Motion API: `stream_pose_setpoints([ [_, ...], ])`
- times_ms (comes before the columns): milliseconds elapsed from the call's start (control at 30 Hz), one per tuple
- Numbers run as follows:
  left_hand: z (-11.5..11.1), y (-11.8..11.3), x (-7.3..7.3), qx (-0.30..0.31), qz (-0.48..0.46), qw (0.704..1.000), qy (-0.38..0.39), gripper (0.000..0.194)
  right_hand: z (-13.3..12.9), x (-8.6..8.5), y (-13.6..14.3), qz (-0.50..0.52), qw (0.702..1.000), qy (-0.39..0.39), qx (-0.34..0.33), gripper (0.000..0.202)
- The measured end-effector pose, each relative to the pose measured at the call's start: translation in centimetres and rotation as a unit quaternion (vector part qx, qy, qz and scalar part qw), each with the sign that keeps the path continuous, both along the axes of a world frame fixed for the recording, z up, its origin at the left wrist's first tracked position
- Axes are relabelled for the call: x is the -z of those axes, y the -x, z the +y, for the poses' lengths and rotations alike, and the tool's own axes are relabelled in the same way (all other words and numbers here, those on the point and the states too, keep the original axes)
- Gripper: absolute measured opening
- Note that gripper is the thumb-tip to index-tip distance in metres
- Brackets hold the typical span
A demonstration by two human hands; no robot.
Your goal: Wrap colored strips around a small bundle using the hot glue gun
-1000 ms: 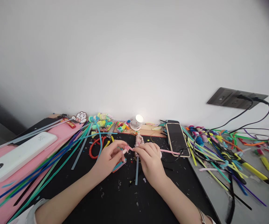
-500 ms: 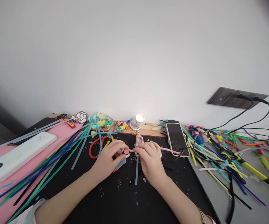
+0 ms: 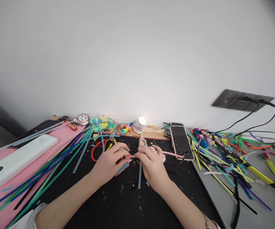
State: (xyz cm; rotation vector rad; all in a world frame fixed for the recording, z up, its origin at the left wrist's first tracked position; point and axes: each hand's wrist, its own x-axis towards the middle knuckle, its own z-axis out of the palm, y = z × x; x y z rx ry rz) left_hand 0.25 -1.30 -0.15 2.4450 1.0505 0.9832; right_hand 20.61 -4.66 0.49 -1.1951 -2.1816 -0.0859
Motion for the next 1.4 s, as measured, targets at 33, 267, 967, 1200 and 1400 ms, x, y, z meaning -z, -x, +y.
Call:
stream_pose_setpoints([
  [33,0.00,0.02,0.10,0.000,0.000,1.000,-0.006,0.010,0.00,0.02,0.00,0.000,1.000,0.003,0.001,0.030],
  [267,-0.09,-0.08,0.16,-0.002,0.000,1.000,-0.016,0.010,0.02,-0.05,0.12,-0.006,1.000,0.004,-0.004,0.029],
  [967,-0.31,-0.27,0.06,0.003,-0.011,1.000,0.014,0.013,0.03,-0.22,0.12,0.000,1.000,0.016,-0.019,0.028],
  [1200,-0.20,-0.29,0.02,0.010,-0.016,1.000,0.021,0.012,0.08,-0.07,0.18,0.005,1.000,0.002,-0.015,0.028],
  [1400,-0.22,-0.34,-0.03,0.004,-0.022,0.999,0.025,0.012,0.35,-0.11,0.18,0.030,0.999,-0.031,-0.011,0.024],
])
